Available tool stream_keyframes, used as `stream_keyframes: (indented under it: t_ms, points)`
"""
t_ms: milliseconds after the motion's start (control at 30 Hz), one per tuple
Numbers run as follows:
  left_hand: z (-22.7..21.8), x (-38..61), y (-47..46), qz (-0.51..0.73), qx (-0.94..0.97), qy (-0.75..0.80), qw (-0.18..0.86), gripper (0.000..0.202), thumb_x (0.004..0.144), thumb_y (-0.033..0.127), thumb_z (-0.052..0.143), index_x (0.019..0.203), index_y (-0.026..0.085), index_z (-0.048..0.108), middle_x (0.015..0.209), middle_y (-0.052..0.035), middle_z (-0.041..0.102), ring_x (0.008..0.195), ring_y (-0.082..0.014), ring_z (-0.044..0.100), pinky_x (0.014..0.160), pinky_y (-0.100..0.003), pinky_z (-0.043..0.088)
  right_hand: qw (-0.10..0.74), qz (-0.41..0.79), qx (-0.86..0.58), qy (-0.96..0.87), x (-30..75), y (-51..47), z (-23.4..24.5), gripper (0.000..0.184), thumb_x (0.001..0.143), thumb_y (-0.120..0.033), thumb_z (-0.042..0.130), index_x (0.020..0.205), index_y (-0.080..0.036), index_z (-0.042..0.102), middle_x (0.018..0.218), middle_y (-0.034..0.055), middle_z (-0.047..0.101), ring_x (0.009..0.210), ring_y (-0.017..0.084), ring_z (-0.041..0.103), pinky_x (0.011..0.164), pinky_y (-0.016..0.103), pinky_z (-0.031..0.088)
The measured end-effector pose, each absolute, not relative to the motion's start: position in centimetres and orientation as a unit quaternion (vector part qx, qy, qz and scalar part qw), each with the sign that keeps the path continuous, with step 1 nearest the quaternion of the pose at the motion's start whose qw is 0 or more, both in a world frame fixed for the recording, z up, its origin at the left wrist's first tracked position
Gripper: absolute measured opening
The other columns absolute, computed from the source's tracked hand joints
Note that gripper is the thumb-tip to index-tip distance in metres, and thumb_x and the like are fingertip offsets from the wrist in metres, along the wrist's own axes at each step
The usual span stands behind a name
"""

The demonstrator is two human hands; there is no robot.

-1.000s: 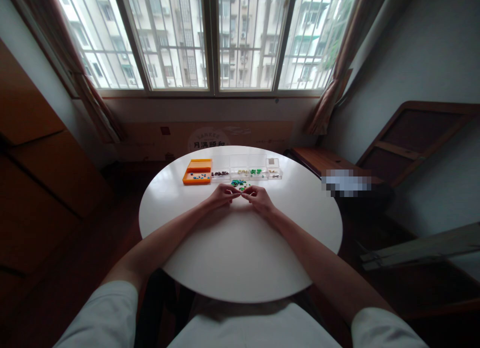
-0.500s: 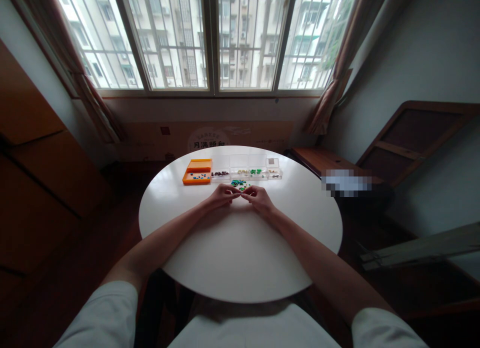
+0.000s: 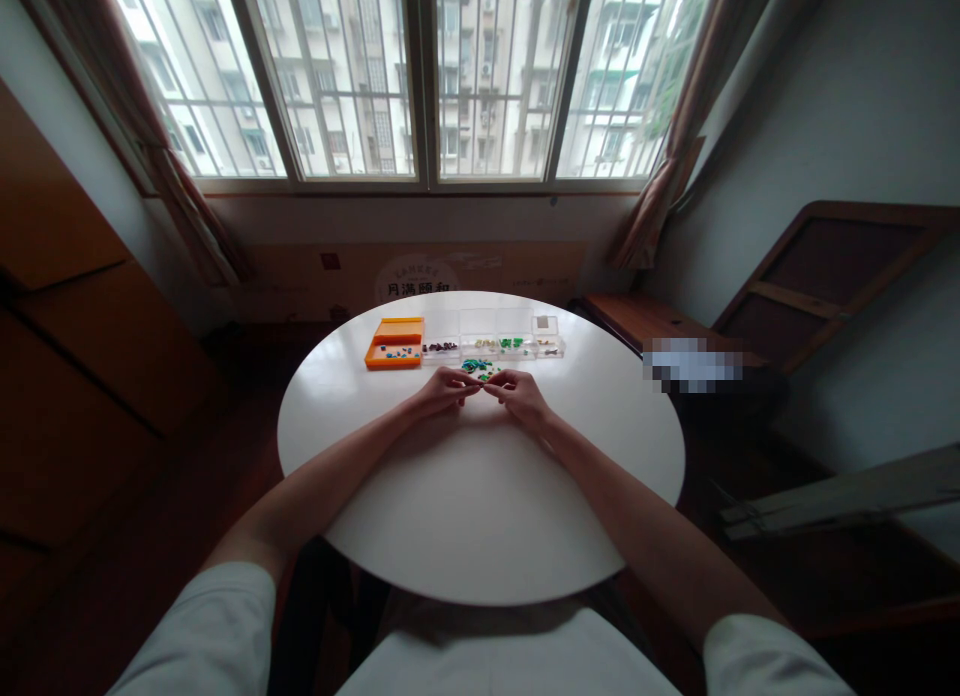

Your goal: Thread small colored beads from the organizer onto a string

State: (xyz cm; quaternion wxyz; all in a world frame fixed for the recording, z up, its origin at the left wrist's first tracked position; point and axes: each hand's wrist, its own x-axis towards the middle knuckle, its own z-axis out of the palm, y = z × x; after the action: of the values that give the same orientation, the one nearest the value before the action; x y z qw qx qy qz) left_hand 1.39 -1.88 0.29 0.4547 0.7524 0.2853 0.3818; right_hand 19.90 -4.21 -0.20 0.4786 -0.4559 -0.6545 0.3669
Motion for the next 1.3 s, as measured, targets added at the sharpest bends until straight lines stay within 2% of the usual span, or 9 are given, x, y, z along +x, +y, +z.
stream_keyframes:
  t_ms: [767,1300]
  points:
    - [0.25,1.34,-1.91,0.370,0.757,0.299,0.448,0.043,0.069,0.044,0.066,0.094,0.010,0.070,0.074,-0.0062,0.062,0.050,-0.0065,0.051,0.043,-0.018,0.041,0.457,0.338,-0.468,-0.676,19.94,-4.26,-0.56,0.030,0.065,-0.043,0.068,0.072,-0.014,0.063,0.068,0.0047,0.063,0.056,0.013,0.054,0.051,0.025,0.045]
    - [0.48,1.37,-2.08,0.368,0.754,0.299,0.454,0.041,0.068,0.042,0.068,0.093,0.009,0.070,0.071,-0.0058,0.061,0.049,-0.0071,0.051,0.044,-0.018,0.040,0.444,0.336,-0.476,-0.680,19.96,-4.47,-0.34,0.024,0.065,-0.036,0.067,0.072,-0.014,0.062,0.062,0.0026,0.060,0.054,0.012,0.052,0.051,0.025,0.042]
